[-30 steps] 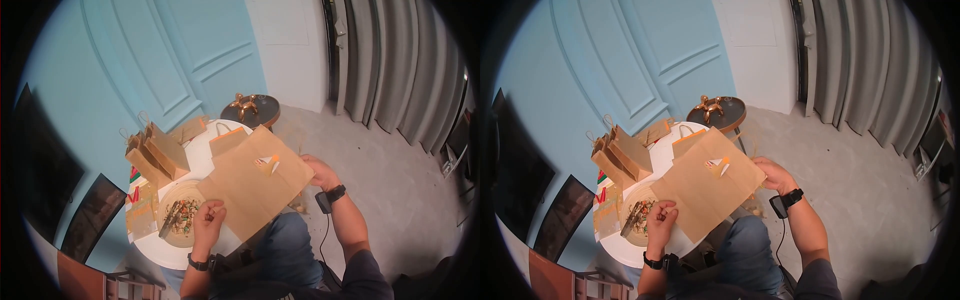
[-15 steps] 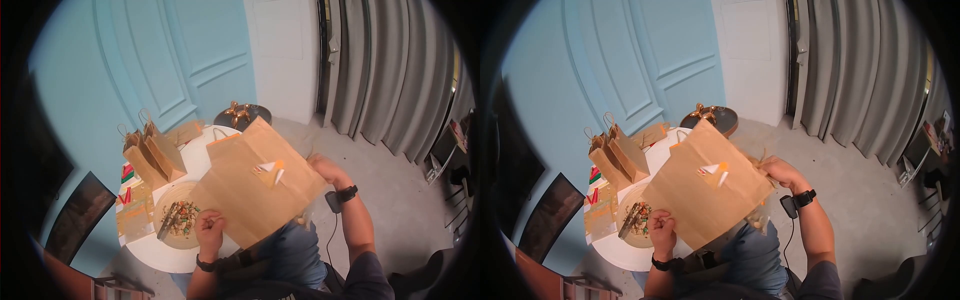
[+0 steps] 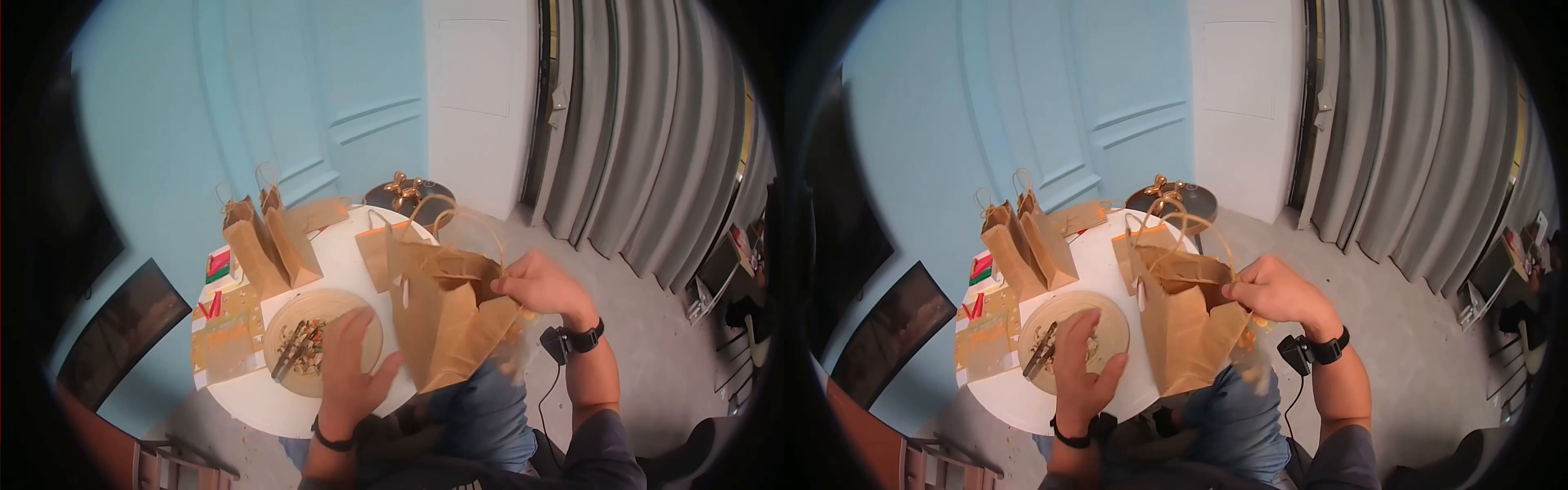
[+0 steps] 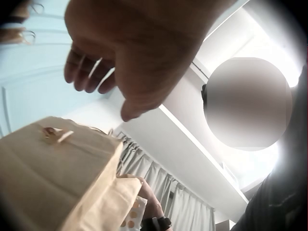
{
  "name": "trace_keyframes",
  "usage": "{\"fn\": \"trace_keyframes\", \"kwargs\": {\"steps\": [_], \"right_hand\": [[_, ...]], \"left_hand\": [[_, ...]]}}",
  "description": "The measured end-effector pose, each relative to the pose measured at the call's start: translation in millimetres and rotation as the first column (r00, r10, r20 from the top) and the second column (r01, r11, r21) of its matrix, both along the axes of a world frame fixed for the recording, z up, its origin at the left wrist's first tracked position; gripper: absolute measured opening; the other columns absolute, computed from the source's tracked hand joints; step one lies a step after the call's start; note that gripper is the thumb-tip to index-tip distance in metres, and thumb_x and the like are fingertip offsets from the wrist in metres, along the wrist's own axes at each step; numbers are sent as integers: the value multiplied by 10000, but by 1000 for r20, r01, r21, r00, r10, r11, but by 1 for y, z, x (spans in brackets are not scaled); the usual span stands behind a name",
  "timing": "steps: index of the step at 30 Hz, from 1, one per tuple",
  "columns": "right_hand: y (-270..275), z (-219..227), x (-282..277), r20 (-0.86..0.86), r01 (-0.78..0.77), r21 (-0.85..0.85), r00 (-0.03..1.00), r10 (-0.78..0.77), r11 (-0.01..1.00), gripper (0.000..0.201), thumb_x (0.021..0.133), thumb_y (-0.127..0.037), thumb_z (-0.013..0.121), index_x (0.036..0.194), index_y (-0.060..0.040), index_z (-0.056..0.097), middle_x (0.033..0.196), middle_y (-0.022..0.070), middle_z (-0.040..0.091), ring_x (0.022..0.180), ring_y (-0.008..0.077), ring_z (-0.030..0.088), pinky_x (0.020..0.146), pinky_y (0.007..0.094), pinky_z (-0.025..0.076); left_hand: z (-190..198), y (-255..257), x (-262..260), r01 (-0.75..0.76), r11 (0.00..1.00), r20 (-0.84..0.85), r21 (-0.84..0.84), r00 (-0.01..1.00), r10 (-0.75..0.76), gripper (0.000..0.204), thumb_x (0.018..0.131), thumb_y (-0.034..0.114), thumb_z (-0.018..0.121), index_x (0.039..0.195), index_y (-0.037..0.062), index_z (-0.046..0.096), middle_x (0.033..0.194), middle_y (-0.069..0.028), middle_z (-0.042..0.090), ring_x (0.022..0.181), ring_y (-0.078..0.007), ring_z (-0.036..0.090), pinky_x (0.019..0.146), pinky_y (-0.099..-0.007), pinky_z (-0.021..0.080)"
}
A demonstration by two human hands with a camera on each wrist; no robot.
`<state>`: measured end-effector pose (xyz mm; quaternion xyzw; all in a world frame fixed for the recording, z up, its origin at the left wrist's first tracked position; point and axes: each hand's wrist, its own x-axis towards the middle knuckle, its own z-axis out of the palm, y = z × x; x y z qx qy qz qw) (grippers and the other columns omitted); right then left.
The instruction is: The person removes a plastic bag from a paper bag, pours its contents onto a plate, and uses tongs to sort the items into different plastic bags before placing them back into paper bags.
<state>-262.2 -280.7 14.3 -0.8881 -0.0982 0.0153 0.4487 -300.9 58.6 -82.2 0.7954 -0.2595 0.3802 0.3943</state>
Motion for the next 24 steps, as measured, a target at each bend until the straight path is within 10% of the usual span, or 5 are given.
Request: {"fn": "trace_keyframes", "kwargs": {"steps": [11, 19, 24], "right_hand": [[52, -2, -14, 104, 24, -266, 995, 3, 964, 395, 1008, -272, 724, 810, 67, 767, 632, 233, 634, 556, 343, 611, 614, 452, 517], [50, 10, 0, 18, -37, -563, 998, 57, 826, 428, 991, -332, 715, 814, 51, 781, 661, 257, 653, 593, 399, 661, 630, 480, 531], [47, 13, 15, 47, 39, -400, 999, -22, 916, 415, 975, -297, 693, 778, 64, 750, 637, 242, 637, 548, 371, 621, 594, 452, 520]], "left_hand": [[42, 19, 22, 399, 801, -66, 446, 907, -415, 216, 910, 192, 859, 997, 56, 715, 1149, -95, 716, 1228, -326, 659, 1128, -518, 492], [26, 24, -10, 103, 858, 66, 503, 985, -157, 135, 920, 120, 812, 1024, 61, 748, 1148, -29, 736, 1220, -296, 665, 1130, -511, 488], [23, 28, -28, 114, 872, 34, 476, 989, -147, 239, 863, 82, 743, 1095, 25, 733, 1269, -81, 721, 1154, -279, 686, 935, -436, 578]]}}
